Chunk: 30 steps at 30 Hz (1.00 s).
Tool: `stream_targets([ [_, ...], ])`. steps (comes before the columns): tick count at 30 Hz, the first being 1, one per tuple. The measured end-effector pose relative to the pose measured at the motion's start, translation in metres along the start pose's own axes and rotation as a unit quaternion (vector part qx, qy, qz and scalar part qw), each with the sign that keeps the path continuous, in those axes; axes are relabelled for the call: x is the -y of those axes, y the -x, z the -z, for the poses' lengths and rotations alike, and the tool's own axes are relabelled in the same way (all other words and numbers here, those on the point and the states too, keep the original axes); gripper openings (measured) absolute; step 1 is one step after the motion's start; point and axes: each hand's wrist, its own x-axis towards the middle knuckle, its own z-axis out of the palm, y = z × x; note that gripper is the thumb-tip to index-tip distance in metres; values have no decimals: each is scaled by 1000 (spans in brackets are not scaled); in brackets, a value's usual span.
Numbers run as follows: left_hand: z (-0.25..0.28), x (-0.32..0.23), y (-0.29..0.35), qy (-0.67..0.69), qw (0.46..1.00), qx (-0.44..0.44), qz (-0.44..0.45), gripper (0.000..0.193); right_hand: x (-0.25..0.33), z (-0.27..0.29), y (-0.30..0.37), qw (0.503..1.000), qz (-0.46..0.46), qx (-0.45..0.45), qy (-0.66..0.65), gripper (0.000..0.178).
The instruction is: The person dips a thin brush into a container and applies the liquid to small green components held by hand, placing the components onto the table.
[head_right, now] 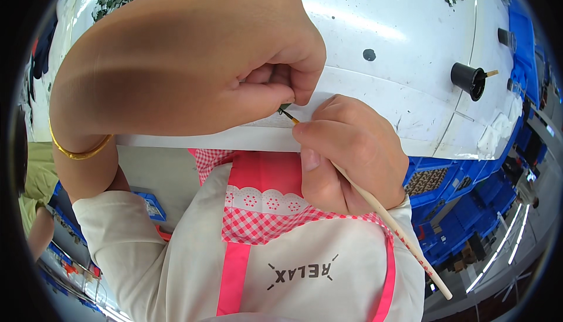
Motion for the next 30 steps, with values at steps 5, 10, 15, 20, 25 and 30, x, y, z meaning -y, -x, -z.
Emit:
stream_targets([
  [5,-1,1,0,-4,1000,-2,0,11,-1,-1,1,1000,-5,1,7,18],
  [10,0,1,0,-4,1000,-5,1,11,-1,-1,0,1000,-3,-2,14,18],
  [15,2,0,3,-8,1000,-11,4,12,-3,0,0,1000,4,1,-3,17],
  [20,7,-7,12,-13,1000,-21,13,12,-1,0,2,999,2,-28,-39,15],
  [25,34,-16,12,-36,996,-74,16,13,3,14,6,995,-7,-36,-97,15],
  [30,59,-7,-2,-53,971,-227,56,13,-1,13,11,994,-15,-42,-96,18],
])
